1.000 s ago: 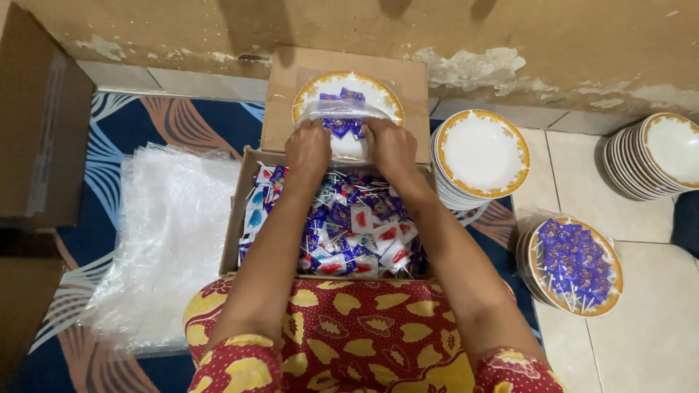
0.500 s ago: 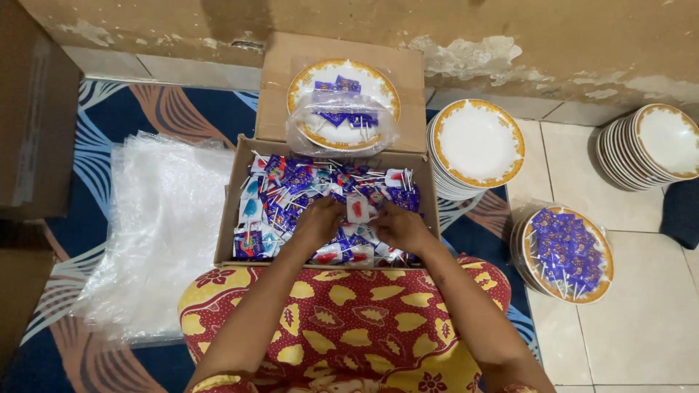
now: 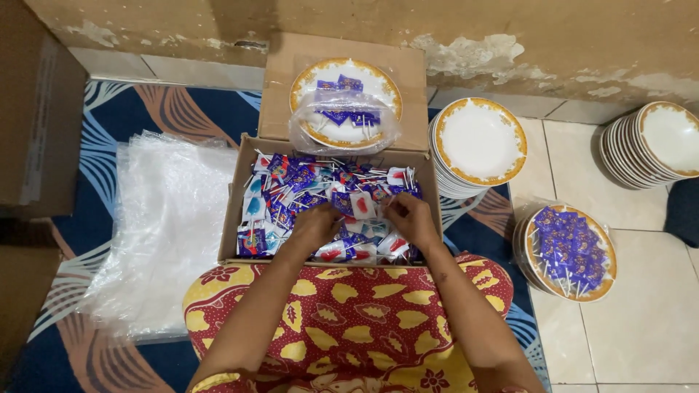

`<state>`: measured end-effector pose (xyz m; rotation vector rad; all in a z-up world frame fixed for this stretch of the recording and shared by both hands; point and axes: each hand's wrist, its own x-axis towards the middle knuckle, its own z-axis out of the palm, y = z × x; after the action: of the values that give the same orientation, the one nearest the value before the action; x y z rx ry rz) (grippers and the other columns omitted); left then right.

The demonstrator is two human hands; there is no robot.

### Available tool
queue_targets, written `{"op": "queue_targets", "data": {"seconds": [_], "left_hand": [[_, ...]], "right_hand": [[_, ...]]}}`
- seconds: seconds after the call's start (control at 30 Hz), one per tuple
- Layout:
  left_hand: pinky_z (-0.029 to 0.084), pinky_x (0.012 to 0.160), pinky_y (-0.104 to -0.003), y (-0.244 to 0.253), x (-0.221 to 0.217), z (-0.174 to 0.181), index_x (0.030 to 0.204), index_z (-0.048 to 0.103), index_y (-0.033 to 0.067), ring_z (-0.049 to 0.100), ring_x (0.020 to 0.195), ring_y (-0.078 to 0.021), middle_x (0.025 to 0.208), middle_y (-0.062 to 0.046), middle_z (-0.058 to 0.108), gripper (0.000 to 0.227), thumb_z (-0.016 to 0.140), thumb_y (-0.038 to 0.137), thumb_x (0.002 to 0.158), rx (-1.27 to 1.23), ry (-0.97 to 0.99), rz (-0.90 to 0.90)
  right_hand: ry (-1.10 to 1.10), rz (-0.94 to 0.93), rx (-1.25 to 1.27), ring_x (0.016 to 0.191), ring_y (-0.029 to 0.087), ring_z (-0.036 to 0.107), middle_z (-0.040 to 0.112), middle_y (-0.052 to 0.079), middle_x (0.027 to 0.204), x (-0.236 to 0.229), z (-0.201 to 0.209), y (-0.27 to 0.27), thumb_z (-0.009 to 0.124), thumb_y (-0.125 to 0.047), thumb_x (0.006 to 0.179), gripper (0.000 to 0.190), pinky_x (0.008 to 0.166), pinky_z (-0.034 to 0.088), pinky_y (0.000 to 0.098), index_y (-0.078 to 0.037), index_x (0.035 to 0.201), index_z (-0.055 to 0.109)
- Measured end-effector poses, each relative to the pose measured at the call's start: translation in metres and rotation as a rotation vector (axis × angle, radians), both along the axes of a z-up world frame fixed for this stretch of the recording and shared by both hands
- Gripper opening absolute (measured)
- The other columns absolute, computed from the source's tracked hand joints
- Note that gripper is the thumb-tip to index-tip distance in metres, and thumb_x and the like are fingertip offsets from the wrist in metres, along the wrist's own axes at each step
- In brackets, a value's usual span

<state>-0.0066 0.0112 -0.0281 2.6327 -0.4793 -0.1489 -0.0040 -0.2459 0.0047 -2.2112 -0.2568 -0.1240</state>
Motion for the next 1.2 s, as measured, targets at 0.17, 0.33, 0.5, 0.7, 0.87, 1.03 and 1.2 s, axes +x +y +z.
{"op": "queue_targets", "data": {"seconds": [0.17, 0.33, 0.5, 0.7, 0.87, 1.03, 1.2], "left_hand": [[0.061, 0.076, -0.052, 0.007, 0.012, -0.010, 0.112, 0.069, 0.0222, 0.072, 0.094, -0.0329, 0.097, -0.003, 0.064, 0.023, 0.067, 0.031, 0.090, -0.066, -0.035, 0.182], [0.062, 0.075, -0.055, -0.026, 0.004, -0.014, 0.115, 0.067, 0.0202, 0.069, 0.100, -0.0362, 0.104, -0.006, 0.060, 0.023, 0.063, 0.018, 0.093, -0.039, -0.189, 0.096], [0.062, 0.074, -0.051, -0.060, -0.001, -0.031, 0.110, 0.074, 0.0157, 0.070, 0.098, -0.0350, 0.103, -0.010, 0.065, 0.021, 0.063, 0.018, 0.092, -0.002, -0.090, -0.258], [0.061, 0.074, -0.053, -0.061, -0.002, -0.029, 0.118, 0.070, 0.0107, 0.069, 0.098, -0.0370, 0.103, -0.014, 0.067, 0.027, 0.067, 0.013, 0.091, 0.083, -0.095, -0.351], [0.060, 0.061, -0.037, -0.053, -0.010, -0.005, 0.099, 0.069, 0.0116, 0.071, 0.083, -0.0255, 0.088, -0.007, 0.066, 0.014, 0.066, 0.012, 0.085, 0.127, -0.414, -0.177], [0.062, 0.059, -0.038, 0.002, -0.005, 0.001, 0.090, 0.072, 0.0052, 0.072, 0.078, -0.0286, 0.081, -0.010, 0.068, 0.010, 0.063, 0.007, 0.084, 0.142, -0.326, 0.091], [0.062, 0.067, -0.045, 0.048, -0.010, 0.038, 0.084, 0.077, 0.0060, 0.070, 0.081, -0.0334, 0.084, -0.014, 0.067, 0.013, 0.067, 0.003, 0.077, 0.250, -0.134, 0.107]], "right_hand": [[0.065, -0.061, -0.029, 0.098, 0.027, 0.074, 0.080, 0.002, 0.096, 0.000, -0.008, 0.000, 0.077, -0.023, 0.086, 0.018, 0.082, 0.059, 0.0367, -0.026, 0.104, 0.081], [0.019, -0.116, -0.147, 0.099, 0.023, 0.074, 0.079, -0.002, 0.098, 0.010, -0.038, -0.011, 0.078, -0.026, 0.082, 0.024, 0.087, 0.059, 0.0381, -0.035, 0.103, 0.082], [-0.004, -0.213, -0.524, 0.092, 0.030, 0.074, 0.076, 0.006, 0.093, 0.016, -0.057, -0.021, 0.063, -0.033, 0.094, 0.022, 0.081, 0.062, 0.0462, -0.025, 0.108, 0.078], [0.214, -0.233, -0.577, 0.093, 0.035, 0.075, 0.076, 0.007, 0.095, 0.024, -0.083, -0.029, 0.057, -0.037, 0.093, 0.025, 0.084, 0.062, 0.0523, -0.025, 0.103, 0.076], [0.016, -0.203, -0.597, 0.082, 0.040, 0.074, 0.069, 0.010, 0.092, 0.014, -0.072, -0.029, 0.062, -0.031, 0.090, 0.019, 0.077, 0.062, 0.0514, -0.023, 0.100, 0.076], [-0.001, -0.210, -0.570, 0.085, 0.040, 0.074, 0.065, 0.009, 0.088, -0.004, -0.008, -0.015, 0.068, -0.028, 0.088, 0.017, 0.076, 0.062, 0.0491, -0.021, 0.100, 0.078], [-0.075, -0.158, -0.413, 0.079, 0.039, 0.072, 0.061, 0.007, 0.078, -0.018, 0.077, 0.007, 0.071, -0.031, 0.090, 0.013, 0.074, 0.059, 0.0495, -0.023, 0.095, 0.078]]}}
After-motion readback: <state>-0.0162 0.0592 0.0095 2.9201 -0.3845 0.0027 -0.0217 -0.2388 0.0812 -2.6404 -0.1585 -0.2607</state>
